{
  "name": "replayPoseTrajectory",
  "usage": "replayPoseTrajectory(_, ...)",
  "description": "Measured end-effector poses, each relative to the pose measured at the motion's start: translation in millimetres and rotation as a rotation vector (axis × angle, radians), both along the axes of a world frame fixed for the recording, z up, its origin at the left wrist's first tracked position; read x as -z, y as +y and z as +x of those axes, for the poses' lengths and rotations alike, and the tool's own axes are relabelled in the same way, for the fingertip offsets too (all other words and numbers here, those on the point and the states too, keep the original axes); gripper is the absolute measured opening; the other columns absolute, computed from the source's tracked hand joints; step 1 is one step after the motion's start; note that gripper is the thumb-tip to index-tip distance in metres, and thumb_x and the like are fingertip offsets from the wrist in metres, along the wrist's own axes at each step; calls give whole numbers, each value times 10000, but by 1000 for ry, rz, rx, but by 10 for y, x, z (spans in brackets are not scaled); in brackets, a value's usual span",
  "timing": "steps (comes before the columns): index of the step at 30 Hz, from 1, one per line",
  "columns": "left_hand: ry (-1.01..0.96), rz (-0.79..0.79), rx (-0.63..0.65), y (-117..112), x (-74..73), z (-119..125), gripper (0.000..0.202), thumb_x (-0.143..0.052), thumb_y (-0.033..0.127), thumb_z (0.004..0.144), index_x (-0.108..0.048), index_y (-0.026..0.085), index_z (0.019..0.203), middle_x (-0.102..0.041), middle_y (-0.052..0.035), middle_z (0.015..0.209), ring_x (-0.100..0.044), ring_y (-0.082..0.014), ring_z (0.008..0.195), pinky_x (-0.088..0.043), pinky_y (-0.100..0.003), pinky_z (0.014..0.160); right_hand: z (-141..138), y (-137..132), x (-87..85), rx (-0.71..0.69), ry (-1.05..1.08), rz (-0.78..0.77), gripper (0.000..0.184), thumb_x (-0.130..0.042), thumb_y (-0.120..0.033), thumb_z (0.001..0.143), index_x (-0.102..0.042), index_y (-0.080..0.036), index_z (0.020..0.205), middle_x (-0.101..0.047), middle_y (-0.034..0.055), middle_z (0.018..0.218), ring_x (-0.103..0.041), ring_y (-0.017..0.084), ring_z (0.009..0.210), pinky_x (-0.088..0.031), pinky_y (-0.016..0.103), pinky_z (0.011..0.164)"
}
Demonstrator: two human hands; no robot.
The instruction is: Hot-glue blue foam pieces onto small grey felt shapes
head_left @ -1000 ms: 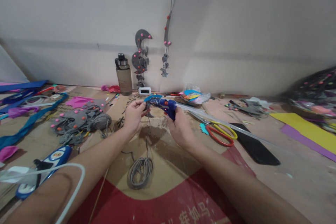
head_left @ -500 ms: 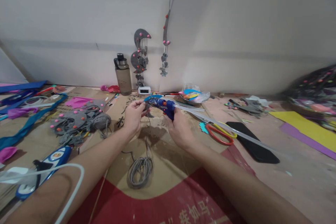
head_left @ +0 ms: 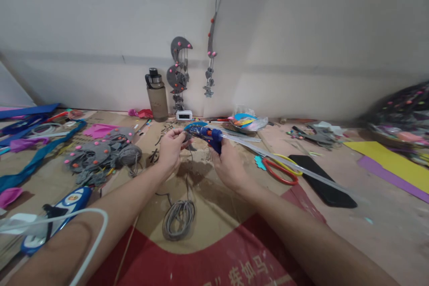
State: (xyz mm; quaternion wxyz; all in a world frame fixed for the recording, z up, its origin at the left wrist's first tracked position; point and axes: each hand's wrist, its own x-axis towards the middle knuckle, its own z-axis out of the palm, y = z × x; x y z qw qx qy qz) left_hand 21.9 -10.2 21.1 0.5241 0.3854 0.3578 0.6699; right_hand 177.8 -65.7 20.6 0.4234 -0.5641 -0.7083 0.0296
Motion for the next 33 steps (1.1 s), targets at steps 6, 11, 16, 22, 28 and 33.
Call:
replayPoseTrajectory(6, -10, -17, -4, -21, -21, 11, 234, -725, 246, 567, -560, 139, 693, -601, 10, 642, -582, -94, 591, -531, -262, 612, -8, -10, -11, 7, -9, -26, 294, -449, -267, 821, -493, -152, 1087, -619, 153, 973, -591, 276, 868, -472, 405, 746)
replayPoseTrajectory(11, -9, -15, 2, -36, -32, 15, 228, -726, 239, 566, -559, 145, 690, -602, 11, 637, -581, -94, 579, -535, -266, 607, -7, -4, -13, 1, -8, -14, 283, -452, -268, 820, -494, -166, 1080, -621, 142, 975, -592, 269, 862, -475, 400, 739)
replayPoseTrajectory(16, -26, 4, -1, -9, -30, -5, 242, -730, 257, 574, -562, 145, 706, -622, -5, 658, -602, -109, 597, -532, -262, 603, 10, -5, -24, 15, 9, -51, 296, -436, -272, 826, -487, -146, 1089, -617, 159, 997, -592, 274, 875, -473, 410, 751)
replayPoseTrajectory(22, -11, 12, -30, 9, -37, -15, 227, -723, 258, 586, -569, 146, 710, -617, -1, 651, -607, -111, 585, -529, -270, 610, 32, 19, 2, 0, 40, -14, 287, -441, -267, 823, -486, -155, 1083, -615, 147, 992, -591, 266, 867, -468, 415, 763)
replayPoseTrajectory(28, -36, 22, -28, -5, -61, -26, 226, -716, 235, 583, -555, 145, 714, -629, -7, 675, -629, -128, 623, -536, -300, 644, 40, 27, 2, 3, 48, -26, 286, -448, -255, 814, -494, -149, 1076, -608, 155, 1007, -586, 271, 892, -461, 421, 778)
replayPoseTrajectory(33, -37, 30, -24, 2, -57, -41, 229, -707, 234, 594, -536, 148, 719, -640, -19, 705, -647, -142, 659, -541, -312, 671, 45, 21, -7, 11, 54, -17, 300, -445, -259, 816, -490, -151, 1092, -611, 152, 1009, -587, 276, 904, -461, 427, 778)
